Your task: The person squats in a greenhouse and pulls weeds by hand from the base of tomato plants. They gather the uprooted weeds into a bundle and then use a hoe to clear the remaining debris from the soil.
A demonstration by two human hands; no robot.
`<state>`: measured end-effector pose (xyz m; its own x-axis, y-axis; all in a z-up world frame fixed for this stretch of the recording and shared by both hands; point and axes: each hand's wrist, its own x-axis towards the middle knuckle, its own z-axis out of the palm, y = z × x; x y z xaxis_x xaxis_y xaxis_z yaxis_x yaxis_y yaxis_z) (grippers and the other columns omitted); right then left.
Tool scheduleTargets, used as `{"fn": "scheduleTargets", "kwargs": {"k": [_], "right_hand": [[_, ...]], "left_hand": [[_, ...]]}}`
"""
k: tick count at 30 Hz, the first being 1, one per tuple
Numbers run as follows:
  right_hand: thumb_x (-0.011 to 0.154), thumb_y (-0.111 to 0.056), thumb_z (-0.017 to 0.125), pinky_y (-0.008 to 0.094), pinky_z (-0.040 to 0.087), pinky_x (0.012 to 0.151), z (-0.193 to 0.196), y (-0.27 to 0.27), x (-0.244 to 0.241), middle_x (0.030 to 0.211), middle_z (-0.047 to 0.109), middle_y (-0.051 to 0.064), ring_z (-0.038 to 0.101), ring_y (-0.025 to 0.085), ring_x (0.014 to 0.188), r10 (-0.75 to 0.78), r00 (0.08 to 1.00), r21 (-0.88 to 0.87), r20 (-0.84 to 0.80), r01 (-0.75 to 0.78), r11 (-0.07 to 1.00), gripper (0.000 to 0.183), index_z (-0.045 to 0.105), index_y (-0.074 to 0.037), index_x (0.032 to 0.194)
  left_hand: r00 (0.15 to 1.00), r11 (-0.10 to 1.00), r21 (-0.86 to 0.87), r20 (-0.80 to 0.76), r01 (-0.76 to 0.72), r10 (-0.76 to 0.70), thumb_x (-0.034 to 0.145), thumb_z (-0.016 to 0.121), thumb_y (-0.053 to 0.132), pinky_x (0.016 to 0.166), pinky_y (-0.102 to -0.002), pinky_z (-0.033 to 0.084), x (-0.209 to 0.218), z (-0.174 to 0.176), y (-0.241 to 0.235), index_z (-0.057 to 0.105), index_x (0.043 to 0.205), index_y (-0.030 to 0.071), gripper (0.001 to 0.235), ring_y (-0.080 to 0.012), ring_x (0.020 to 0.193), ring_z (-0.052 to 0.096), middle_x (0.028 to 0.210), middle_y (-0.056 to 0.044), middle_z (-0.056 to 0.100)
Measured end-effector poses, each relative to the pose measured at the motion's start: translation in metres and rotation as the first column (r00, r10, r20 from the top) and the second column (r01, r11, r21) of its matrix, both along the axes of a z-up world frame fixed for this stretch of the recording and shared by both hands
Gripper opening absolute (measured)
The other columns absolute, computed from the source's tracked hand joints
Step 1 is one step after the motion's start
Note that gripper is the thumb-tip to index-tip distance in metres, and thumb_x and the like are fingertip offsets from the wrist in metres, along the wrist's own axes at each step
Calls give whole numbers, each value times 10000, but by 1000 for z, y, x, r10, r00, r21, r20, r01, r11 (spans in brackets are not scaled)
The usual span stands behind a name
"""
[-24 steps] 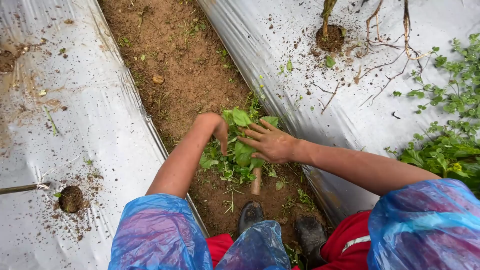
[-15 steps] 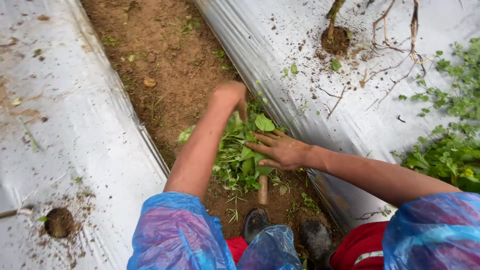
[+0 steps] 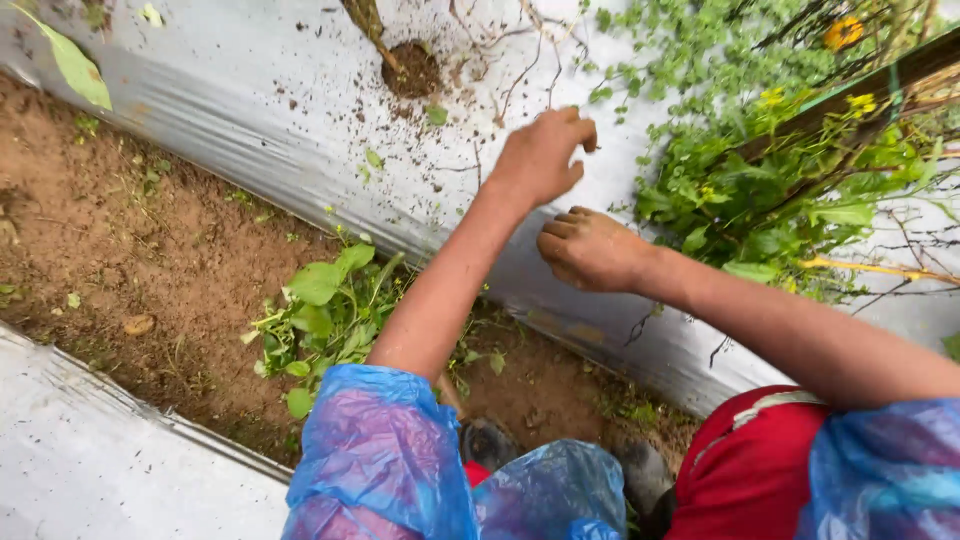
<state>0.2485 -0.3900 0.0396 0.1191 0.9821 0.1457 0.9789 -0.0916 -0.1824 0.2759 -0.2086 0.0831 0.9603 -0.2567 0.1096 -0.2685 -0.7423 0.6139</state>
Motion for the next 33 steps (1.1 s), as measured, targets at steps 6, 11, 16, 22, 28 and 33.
{"fn": "scheduleTargets", "kwargs": {"k": [6, 11, 16, 22, 28, 33], "right_hand": [[861, -228, 651, 446, 565, 582, -23, -53, -38, 788, 667, 39, 707, 279, 651, 16, 997, 20, -79, -14, 1000, 68, 679, -181, 901], [846, -189, 743, 507, 591, 755, 15, -114, -30, 973, 683, 76, 731, 374, 896, -173, 919, -286, -354, 70, 956, 224, 641, -172, 1045], [846, -110, 739, 451, 587, 688, 36, -151, -31, 865, 673, 56, 734, 331, 832, -220, 904, -292, -365, 114, 950, 110, 637, -149, 855], [839, -89, 789, 550, 614, 897, 120, -139, -59, 1340, 673, 209, 723, 390, 1099, -185, 934, -467, -305, 23, 884, 500, 701, -183, 1321], [958, -185, 708, 522, 646, 770, 241, -84, -68, 1128, 721, 279, 768, 411, 868, -96, 930, -275, -354, -6, 961, 382, 650, -7, 1290], [1046, -168, 715, 366, 589, 846, 266, -74, -96, 1246, 723, 119, 723, 213, 904, -8, 883, 512, -470, 279, 813, 299, 614, -32, 1292]], "left_hand": [[992, 993, 36, -57, 116, -113, 834, 778, 134, 898, -596, 562, -12, 2, -47, 604, 1227, 111, 431, -415, 1158, 626, 1204, -152, 611], [991, 998, -15, -118, 55, -56, 798, 870, 234, 1029, -594, 472, -9, -16, -86, 590, 1329, 149, 607, -409, 1288, 545, 1287, -151, 584], [999, 974, 225, -29, 39, -33, 716, 939, 430, 1064, -533, 444, -16, -29, -110, 639, 1286, 177, 692, -325, 1316, 511, 1294, -83, 588], [997, 952, 306, -74, 5, 18, 747, 930, 400, 1065, -481, 461, -24, -17, -118, 662, 1321, 134, 687, -317, 1300, 554, 1308, -102, 630], [999, 963, 266, 24, -44, 39, 755, 923, 319, 1101, -521, 471, -33, -47, -118, 639, 1361, 183, 684, -376, 1389, 498, 1425, -108, 592], [989, 989, -14, 35, -146, 146, 834, 830, 228, 1058, -555, 502, -67, -49, -136, 613, 1368, 131, 584, -423, 1309, 561, 1398, -155, 572]]}}
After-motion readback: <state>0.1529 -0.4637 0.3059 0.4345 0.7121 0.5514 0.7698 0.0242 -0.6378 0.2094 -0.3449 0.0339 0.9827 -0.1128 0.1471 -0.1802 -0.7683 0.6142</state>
